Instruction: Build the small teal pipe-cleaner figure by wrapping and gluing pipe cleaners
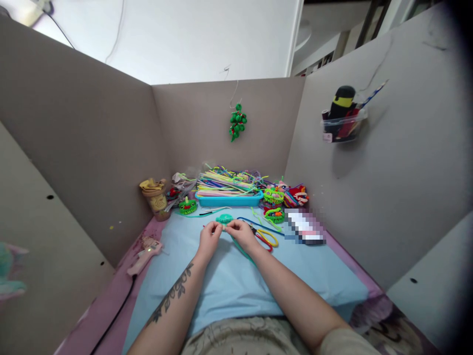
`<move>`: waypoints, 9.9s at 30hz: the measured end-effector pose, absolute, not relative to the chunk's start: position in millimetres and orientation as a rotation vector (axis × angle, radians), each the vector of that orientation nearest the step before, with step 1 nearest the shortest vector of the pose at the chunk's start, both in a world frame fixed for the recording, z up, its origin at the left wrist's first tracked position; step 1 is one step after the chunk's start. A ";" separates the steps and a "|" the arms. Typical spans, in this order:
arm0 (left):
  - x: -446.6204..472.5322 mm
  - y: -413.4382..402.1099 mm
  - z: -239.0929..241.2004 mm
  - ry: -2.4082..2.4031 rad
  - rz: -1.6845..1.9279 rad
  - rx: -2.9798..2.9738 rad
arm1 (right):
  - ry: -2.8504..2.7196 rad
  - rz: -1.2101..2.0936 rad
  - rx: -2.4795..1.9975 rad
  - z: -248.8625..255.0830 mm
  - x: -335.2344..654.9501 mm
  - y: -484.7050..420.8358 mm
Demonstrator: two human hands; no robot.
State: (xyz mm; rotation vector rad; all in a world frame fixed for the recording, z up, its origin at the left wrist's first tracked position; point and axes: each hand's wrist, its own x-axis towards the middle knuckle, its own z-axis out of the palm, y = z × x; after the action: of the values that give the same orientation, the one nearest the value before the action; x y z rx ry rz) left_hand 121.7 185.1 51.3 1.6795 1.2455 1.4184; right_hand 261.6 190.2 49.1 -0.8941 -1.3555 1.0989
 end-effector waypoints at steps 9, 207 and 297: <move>130.3 184.1 49.1 1.147 1.433 1.517 | -1.229 1.276 -0.871 41.5 258.6 193.6; 120.3 179.1 52.2 1.031 1.171 1.405 | -1.490 1.225 -0.936 41.3 273.9 192.3; 120.2 187.6 46.8 1.096 1.469 1.112 | -1.768 0.311 -0.928 46.2 260.0 174.3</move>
State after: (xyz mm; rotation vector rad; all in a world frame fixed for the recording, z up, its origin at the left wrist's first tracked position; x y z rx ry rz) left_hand 120.2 187.6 46.8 1.1116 1.0961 1.4689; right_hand 260.0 174.3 46.2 -0.9283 -1.7684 0.3107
